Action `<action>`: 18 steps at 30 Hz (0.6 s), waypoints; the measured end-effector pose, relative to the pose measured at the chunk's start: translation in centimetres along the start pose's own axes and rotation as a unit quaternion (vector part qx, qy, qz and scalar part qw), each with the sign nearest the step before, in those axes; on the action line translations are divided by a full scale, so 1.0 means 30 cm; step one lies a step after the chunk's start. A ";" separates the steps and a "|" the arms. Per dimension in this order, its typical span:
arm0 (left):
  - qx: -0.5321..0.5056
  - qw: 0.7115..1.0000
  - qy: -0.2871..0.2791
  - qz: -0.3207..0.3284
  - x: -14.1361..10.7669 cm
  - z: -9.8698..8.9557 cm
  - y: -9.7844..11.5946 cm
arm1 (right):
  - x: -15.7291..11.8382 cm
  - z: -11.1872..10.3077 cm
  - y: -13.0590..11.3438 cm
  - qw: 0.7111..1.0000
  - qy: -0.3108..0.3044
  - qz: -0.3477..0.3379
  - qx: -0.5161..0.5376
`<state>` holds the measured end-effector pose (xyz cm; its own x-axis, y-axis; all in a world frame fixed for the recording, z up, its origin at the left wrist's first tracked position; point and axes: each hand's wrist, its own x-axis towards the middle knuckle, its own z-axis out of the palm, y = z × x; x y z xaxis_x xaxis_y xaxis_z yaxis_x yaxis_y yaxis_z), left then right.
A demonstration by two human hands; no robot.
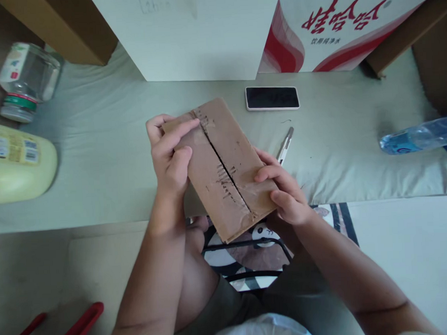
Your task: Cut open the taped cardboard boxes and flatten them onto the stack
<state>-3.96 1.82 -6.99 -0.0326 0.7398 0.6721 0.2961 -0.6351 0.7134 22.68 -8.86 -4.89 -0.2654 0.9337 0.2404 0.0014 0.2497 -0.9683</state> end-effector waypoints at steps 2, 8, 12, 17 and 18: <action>0.020 1.000 0.011 0.002 -0.002 0.002 0.004 | 0.001 -0.001 0.001 1.000 -0.001 0.000 -0.005; 0.041 0.999 0.022 0.004 -0.001 0.008 -0.006 | -0.002 0.004 0.004 1.000 -0.001 -0.013 -0.023; 0.034 0.999 0.022 -0.034 -0.002 0.008 -0.008 | 0.012 -0.036 0.010 0.994 0.074 0.007 -0.079; 0.013 0.999 0.017 -0.050 -0.004 0.011 0.004 | 0.054 -0.144 0.039 0.885 0.182 0.221 -0.369; 0.010 0.999 0.017 -0.047 -0.005 0.012 0.005 | 0.060 -0.157 0.047 0.863 0.158 0.246 -0.412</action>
<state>-3.55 1.71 -7.06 -0.0927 0.7882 0.6084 0.3088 -0.5581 0.7701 26.76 -5.62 -5.51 0.2386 0.9697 -0.0534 0.7585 -0.2204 -0.6133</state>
